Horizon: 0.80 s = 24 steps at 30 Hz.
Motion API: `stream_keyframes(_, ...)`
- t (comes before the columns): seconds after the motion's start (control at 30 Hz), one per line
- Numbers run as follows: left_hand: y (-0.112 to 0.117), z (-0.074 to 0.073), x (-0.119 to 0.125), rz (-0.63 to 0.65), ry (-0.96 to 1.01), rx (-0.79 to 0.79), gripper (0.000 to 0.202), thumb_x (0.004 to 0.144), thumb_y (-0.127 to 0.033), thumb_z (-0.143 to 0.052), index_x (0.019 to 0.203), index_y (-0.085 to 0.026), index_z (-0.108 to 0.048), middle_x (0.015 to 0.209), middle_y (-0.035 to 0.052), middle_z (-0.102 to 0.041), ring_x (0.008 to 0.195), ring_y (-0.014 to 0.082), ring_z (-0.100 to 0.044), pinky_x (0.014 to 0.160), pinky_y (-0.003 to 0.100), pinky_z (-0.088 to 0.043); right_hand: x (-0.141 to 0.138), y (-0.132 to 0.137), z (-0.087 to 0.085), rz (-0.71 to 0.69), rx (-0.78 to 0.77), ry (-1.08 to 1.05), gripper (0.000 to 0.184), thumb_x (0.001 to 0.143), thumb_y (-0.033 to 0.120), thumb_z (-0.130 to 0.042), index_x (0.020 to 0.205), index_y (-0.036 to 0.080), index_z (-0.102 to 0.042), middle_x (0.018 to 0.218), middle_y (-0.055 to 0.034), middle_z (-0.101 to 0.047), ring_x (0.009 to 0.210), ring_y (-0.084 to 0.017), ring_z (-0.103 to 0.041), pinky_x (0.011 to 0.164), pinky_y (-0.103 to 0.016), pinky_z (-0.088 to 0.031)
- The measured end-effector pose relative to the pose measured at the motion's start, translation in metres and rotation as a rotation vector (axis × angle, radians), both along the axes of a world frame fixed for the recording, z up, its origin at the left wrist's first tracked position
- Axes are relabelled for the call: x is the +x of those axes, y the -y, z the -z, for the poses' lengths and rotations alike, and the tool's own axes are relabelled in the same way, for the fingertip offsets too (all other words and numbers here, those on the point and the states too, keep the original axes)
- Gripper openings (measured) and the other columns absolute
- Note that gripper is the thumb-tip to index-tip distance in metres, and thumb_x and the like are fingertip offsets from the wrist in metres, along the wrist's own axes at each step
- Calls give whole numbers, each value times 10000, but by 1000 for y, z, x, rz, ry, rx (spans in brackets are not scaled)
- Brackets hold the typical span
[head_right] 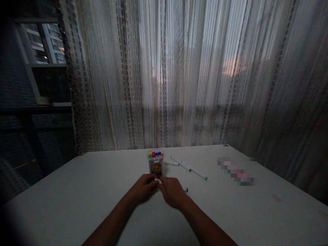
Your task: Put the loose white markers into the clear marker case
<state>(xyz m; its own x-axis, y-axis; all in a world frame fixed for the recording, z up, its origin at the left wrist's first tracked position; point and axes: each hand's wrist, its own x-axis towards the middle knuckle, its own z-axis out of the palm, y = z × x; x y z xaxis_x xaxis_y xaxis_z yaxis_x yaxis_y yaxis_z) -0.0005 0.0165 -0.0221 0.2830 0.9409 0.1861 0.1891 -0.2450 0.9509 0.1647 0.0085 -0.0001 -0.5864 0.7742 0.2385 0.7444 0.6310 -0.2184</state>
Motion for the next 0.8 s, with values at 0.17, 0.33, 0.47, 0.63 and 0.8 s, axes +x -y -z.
stream_keyframes(0.17, 1, -1, 0, -10, -1, -8, 283, 706, -314, -562, 864, -92, -638, 515, -35, -500, 464, 95, -427, 455, 226, -299, 2, 0, 2, -8, 1, -7, 291, 907, 268, -338, 1100, 152, -522, 1046, -109, -652, 946, -209, -588, 778, -293, -376)
stream_keyframes(0.33, 4, -5, 0, -1, -3, -19, 281, 712, -335, -554, 831, -93, -632, 521, -27, -513, 464, 100, -436, 460, 230, -309, 2, 0, 2, 19, 4, 39, 331, 927, 320, -294, 1068, 149, -541, 1007, -120, -660, 919, -224, -595, 751, -307, -368)
stream_keyframes(0.47, 5, -7, 1, 21, -11, -16, 254, 722, -349, -546, 747, -106, -615, 512, -23, -517, 463, 99, -446, 466, 229, -317, 3, 0, 3, 26, 9, 36, 332, 930, 330, -286, 1059, 160, -541, 983, -113, -663, 898, -219, -596, 735, -303, -358)
stream_keyframes(0.63, 3, -6, 0, 43, 15, -13, 267, 724, -368, -561, 734, -106, -610, 505, -20, -518, 462, 101, -444, 472, 232, -314, 3, 1, 2, 19, 0, 25, 322, 929, 327, -289, 1038, 173, -550, 963, -95, -664, 874, -204, -591, 717, -288, -353)
stream_keyframes(0.8, 2, -6, -1, 35, 5, -15, 283, 717, -384, -568, 729, -106, -619, 504, -16, -522, 472, 105, -453, 484, 235, -321, 2, 0, 2, 11, 0, 8, 327, 926, 327, -294, 1057, 169, -548, 962, -100, -660, 856, -204, -588, 702, -287, -355)
